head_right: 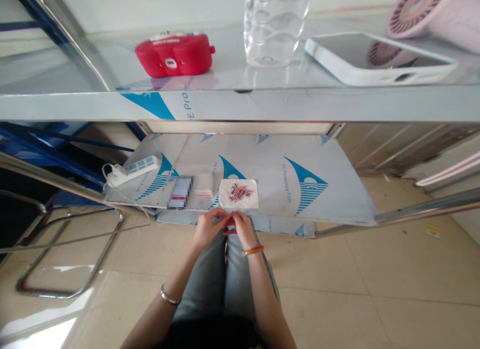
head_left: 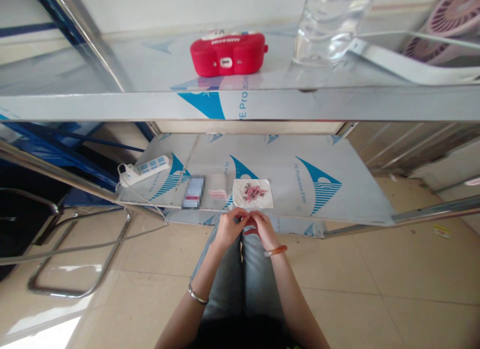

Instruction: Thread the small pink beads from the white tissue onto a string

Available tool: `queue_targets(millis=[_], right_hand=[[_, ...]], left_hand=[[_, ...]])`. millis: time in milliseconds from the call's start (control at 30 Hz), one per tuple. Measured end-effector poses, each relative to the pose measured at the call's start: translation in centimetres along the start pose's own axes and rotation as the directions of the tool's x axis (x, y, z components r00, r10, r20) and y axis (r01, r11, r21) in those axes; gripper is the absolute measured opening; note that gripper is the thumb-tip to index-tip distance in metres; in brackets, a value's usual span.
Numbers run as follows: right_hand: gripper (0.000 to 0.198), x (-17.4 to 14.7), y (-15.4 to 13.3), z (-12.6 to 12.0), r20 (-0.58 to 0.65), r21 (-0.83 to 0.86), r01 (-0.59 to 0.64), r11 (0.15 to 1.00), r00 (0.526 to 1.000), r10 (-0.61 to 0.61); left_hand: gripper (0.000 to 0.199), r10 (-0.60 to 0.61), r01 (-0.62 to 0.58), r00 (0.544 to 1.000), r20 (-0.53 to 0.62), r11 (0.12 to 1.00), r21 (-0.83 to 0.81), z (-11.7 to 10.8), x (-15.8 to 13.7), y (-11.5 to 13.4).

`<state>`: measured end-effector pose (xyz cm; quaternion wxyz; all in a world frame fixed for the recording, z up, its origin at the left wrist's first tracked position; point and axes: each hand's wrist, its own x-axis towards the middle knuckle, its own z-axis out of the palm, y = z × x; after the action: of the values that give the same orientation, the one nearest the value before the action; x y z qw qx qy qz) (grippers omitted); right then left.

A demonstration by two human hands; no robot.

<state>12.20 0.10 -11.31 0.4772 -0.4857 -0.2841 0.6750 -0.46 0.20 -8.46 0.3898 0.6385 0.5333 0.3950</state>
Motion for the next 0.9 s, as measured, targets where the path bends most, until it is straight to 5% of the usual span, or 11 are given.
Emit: queue_targets(millis=[400,567,667,900], right_hand=[[0.034,-0.8,-1.2,-0.2,0.151,-0.105,0.034,0.994,0.988,-0.018],[0.033,-1.6,-1.8,0.8,0.202,-0.082,0.039,0.996,0.979,-0.022],[0.035,-1.9,-1.9,1.4,0.230,-0.069,0.049,0.996,0.973,-0.032],[0.040,-2.0,-2.0,1.5,0.208,-0.185,0.107,0.977,0.976,-0.067]], left_hand=[[0.033,-0.068,0.112,0.977,0.202,0.970,-0.216,-1.4,0.7,0.3],[0.040,-0.058,0.213,0.926,0.374,0.896,-0.389,-1.7,0.8,1.1],[0.041,-0.065,0.264,0.889,0.453,0.881,-0.392,-1.9,0.7,1.4],[0.039,-0.034,0.162,0.903,0.428,0.950,-0.267,-2.9,1.2,1.3]])
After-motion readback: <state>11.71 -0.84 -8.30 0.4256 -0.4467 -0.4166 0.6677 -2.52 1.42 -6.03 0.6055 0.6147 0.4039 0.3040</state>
